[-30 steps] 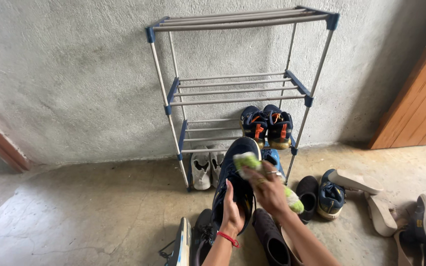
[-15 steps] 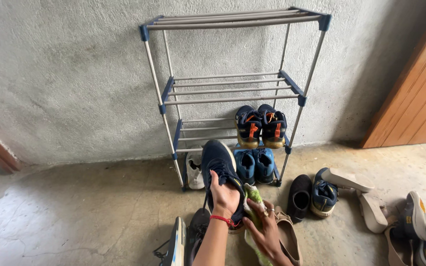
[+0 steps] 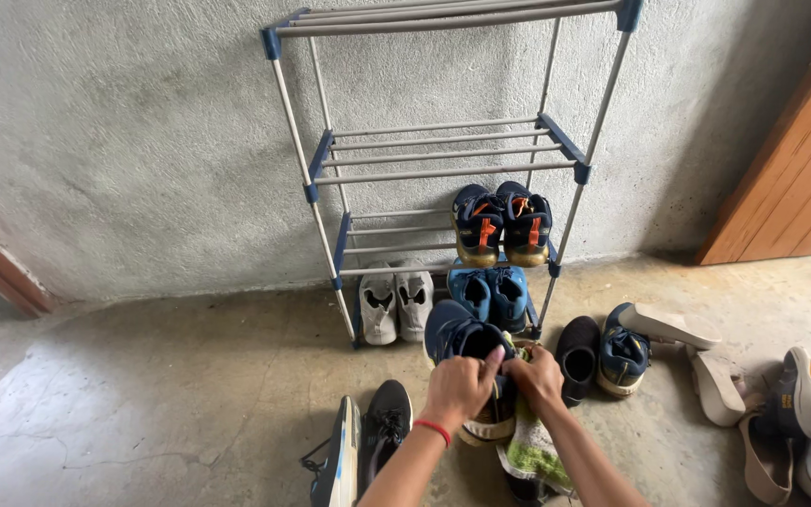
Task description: The person wipes several pairs of shoes with a cloth, cleaning the uppers and soles. After wiping each shoe, the person places it on a nearby metal shoe rack.
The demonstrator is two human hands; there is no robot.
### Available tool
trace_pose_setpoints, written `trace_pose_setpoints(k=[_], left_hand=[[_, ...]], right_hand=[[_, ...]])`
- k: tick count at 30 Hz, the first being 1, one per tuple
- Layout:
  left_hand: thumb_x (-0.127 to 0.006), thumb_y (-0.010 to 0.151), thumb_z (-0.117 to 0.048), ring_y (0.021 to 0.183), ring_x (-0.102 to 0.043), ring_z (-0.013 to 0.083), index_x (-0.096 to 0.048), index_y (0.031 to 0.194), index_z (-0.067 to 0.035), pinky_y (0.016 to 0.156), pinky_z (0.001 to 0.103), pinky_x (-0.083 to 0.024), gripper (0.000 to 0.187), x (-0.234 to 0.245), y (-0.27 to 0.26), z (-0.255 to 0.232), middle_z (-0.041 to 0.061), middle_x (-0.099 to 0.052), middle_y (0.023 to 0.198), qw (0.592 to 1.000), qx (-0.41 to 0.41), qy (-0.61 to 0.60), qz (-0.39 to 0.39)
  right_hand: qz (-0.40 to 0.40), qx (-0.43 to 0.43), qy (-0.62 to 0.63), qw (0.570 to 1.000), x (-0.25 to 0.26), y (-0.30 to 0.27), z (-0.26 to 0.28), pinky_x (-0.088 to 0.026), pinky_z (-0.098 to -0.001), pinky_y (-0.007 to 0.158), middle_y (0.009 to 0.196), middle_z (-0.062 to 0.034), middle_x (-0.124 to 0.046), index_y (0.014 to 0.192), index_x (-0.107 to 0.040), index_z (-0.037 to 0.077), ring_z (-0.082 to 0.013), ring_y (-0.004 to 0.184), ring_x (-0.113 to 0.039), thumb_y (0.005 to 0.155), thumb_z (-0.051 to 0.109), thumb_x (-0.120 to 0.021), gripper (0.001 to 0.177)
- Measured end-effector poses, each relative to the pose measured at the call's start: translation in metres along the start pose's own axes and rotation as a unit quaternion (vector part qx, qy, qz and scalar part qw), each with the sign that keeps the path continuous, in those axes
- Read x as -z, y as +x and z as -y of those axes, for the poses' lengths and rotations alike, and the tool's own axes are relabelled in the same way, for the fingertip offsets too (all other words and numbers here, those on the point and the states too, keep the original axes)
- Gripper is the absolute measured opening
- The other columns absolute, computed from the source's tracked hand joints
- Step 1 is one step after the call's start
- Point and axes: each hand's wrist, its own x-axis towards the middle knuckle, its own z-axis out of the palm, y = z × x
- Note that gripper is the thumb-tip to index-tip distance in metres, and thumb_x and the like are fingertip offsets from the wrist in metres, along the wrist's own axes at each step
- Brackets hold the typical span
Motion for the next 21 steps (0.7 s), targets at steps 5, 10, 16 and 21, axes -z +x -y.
trace_pose_setpoints(k=[5,10,16,21], left_hand=[[-0.041,0.109,-0.038,0.051,-0.063,0.0379,-0.070,0.059,-0.009,0.055,0.047,-0.052,0.065,-0.023,-0.005,0.001,0.019,-0.063,0.057,0.960,-0.123,0.015,-0.252],[-0.043,0.106,-0.037,0.046,-0.062,0.0373,-0.069,0.055,-0.010,0.046,0.048,-0.049,0.063,-0.036,0.023,0.023,0.017,-0.062,0.052,0.955,-0.003,0.031,-0.294],[-0.046,0.106,-0.030,0.048,-0.062,0.0374,-0.066,0.057,-0.009,0.048,0.048,-0.050,0.057,-0.010,0.029,0.042,0.016,-0.063,0.054,0.949,-0.107,0.043,-0.293],[-0.052,0.106,-0.030,0.049,-0.062,0.0345,-0.064,0.055,-0.009,0.058,0.044,-0.052,0.056,0.001,0.040,0.047,0.015,-0.063,0.056,0.944,-0.180,0.100,-0.257]], right_hand=[[-0.019,-0.011,0.070,0.997,0.013,-0.029,0.028,-0.056,-0.0419,0.091,0.108,-0.0171,-0.078,0.122,-0.076,0.014,-0.0292,0.098,-0.074,0.076,0.032,-0.078,0.049],[-0.069,0.246,0.016,0.967,0.006,-0.067,0.030,-0.059,-0.0395,0.080,0.116,-0.0094,-0.073,0.122,-0.075,0.018,-0.0263,0.094,-0.072,0.081,0.022,-0.070,0.042],[0.074,0.306,-0.092,0.945,0.032,-0.074,0.023,-0.059,-0.0417,0.079,0.102,-0.0108,-0.077,0.116,-0.074,0.017,-0.0306,0.089,-0.075,0.073,0.029,-0.086,0.046],[0.242,0.112,-0.224,0.937,0.037,-0.053,0.078,-0.063,-0.0448,0.078,0.091,-0.0154,-0.076,0.165,-0.024,0.038,-0.0349,0.084,-0.077,0.072,0.030,-0.084,0.110]])
